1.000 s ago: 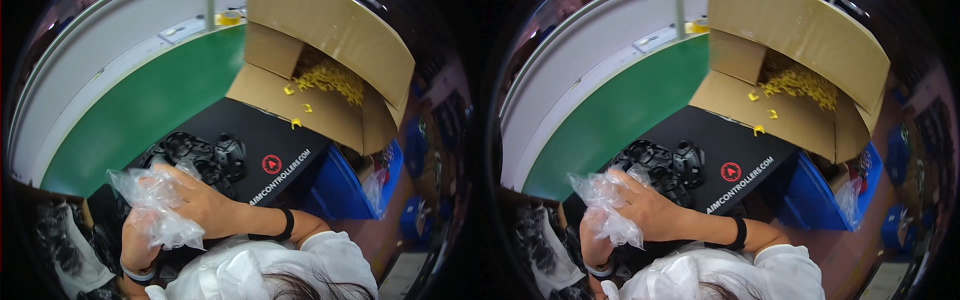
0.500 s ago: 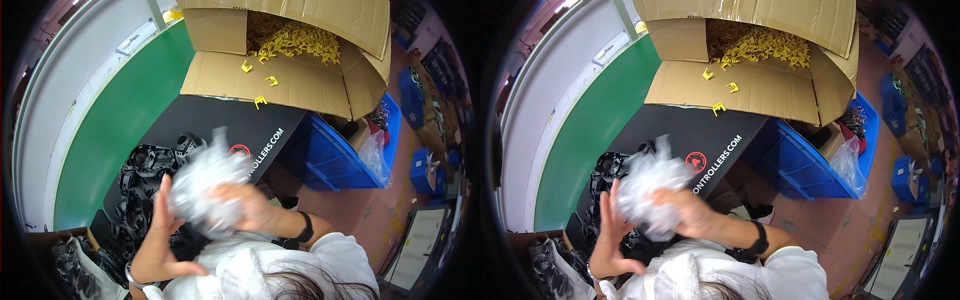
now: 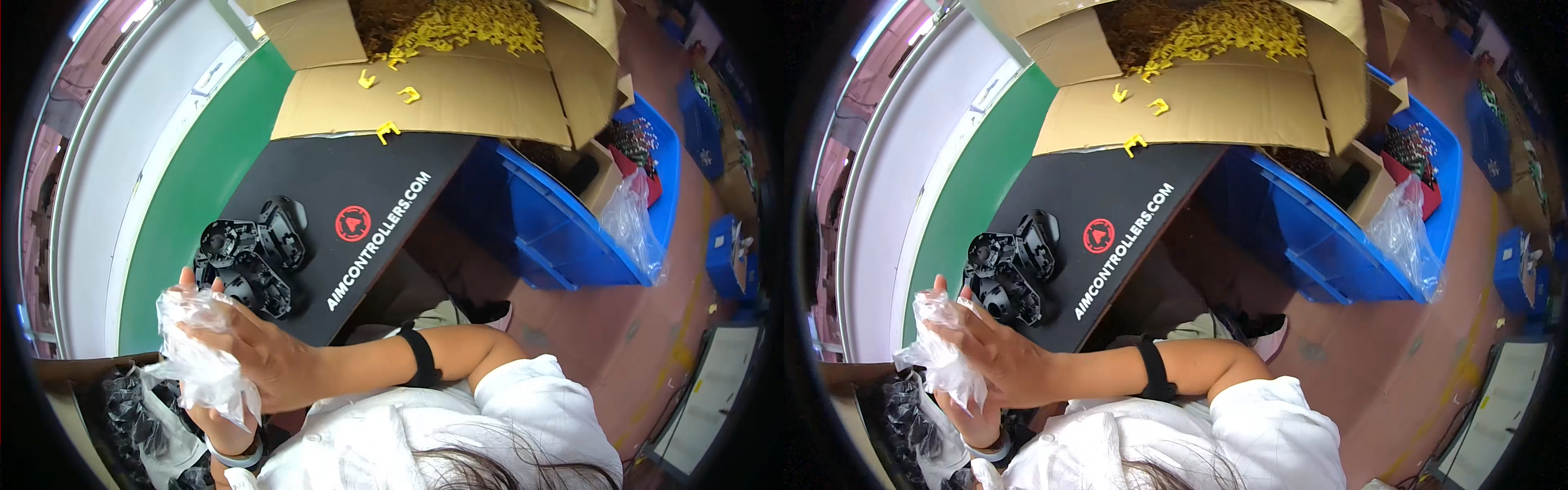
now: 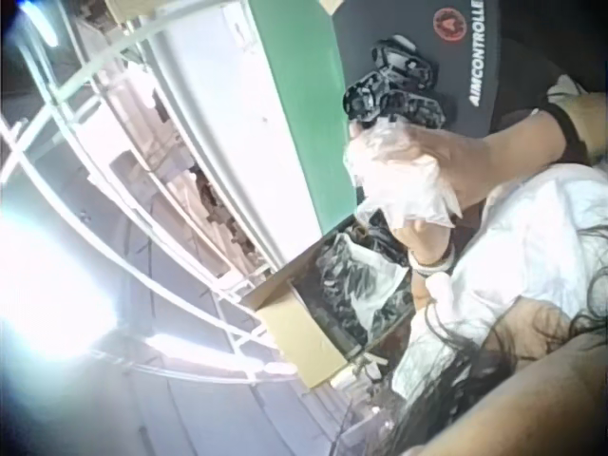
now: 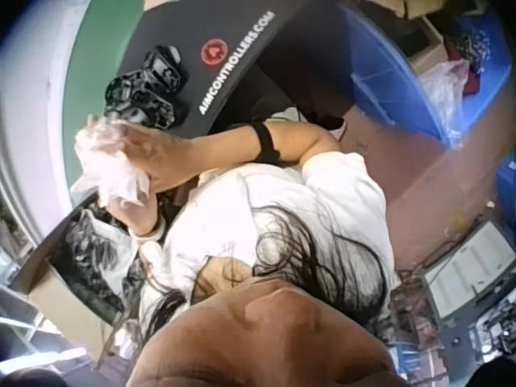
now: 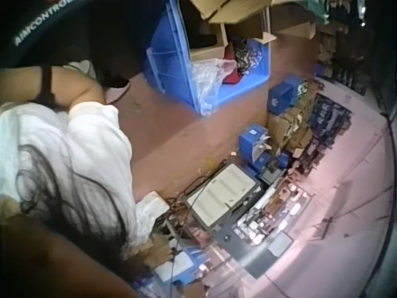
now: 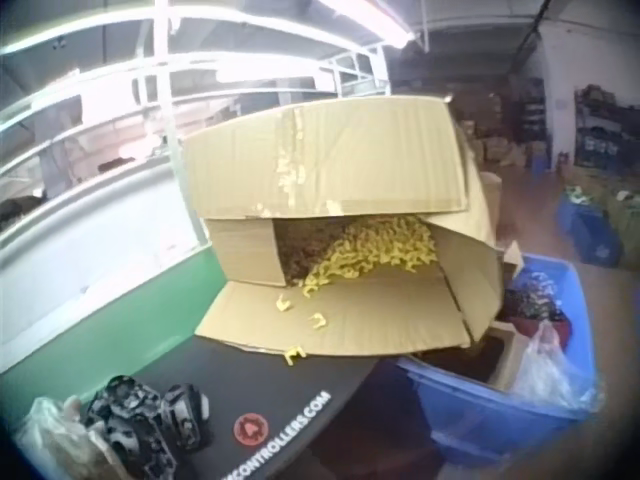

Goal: The person gathers yellow plastic pieces from a box and then opens a large cardboard box with a blade to remove and unwrap bagged mouse components. They then finish by inserting the yellow pieces into the black mouse housings one by one.

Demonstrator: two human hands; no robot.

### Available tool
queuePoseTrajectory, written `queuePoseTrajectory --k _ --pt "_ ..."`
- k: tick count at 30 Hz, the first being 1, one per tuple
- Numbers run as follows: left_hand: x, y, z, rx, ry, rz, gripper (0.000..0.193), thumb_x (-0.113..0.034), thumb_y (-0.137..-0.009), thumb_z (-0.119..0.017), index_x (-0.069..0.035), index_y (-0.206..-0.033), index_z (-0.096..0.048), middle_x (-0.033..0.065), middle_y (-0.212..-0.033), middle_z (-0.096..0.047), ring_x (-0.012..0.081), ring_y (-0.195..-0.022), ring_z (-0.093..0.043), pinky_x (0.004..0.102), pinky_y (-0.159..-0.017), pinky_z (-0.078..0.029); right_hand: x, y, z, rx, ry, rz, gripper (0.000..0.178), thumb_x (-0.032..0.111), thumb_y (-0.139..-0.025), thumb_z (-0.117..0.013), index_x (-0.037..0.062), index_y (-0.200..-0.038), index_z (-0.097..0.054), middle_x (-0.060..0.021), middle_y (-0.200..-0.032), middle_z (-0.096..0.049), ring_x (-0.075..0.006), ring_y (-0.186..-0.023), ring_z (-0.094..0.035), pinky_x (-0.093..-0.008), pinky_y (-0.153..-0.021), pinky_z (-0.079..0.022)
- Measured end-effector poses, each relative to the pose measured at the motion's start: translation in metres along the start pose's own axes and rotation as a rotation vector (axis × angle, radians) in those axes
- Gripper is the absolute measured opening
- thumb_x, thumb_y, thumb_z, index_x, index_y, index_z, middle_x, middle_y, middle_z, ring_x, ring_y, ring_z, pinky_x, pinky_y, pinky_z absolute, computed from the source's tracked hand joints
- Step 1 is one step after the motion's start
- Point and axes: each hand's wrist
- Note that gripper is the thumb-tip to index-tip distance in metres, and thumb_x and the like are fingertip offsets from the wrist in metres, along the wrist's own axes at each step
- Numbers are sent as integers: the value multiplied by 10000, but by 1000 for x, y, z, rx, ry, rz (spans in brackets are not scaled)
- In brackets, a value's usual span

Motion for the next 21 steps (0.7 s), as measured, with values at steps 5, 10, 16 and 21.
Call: queuePoseTrajectory --k 5,10,16,21 --pt "-54 -18 -29 281 1472 383 478 -355 -939 -418 -33 -1294 -420 115 -1345 -422 271 -1128 -484 422 -988 -343 -1 8 28 -51 192 13 609 157 -654 -704 6 -1184 -446 -243 -1165 -500 -464 -982 -526 -484 -825 -471" --pt "-68 -2 -38 335 1299 319 474 -353 -924 -431 -96 -1320 -398 77 -1332 -440 234 -1199 -443 419 -964 -389 11 16 47 -104 6 -103 442 105 -694 -688 15 -1088 -508 -156 -1012 -553 -333 -879 -589 -367 -747 -498" --pt "-71 33 -46 -178 546 -107 1162 -550 -578 -792 -122 -1439 -138 202 -1488 -119 396 -1337 -223 525 -1041 -288 46 21 48 -66 -1040 -865 256 126 -871 -583 11 -1096 -539 -23 -927 -592 -77 -828 -556 -236 -707 -465" --pt "-32 71 -62 -418 -136 -462 716 -522 -640 -768 -170 -1194 -482 232 -1263 -398 396 -1161 -427 512 -946 -375 63 36 11 221 -1179 -1193 211 110 -856 -490 17 -1032 -559 -35 -936 -577 -92 -823 -543 -256 -738 -450"
Point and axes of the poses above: each hand's wrist, its own y-axis away from the middle knuckle, its own z-axis out of the back of the hand, x = y × z
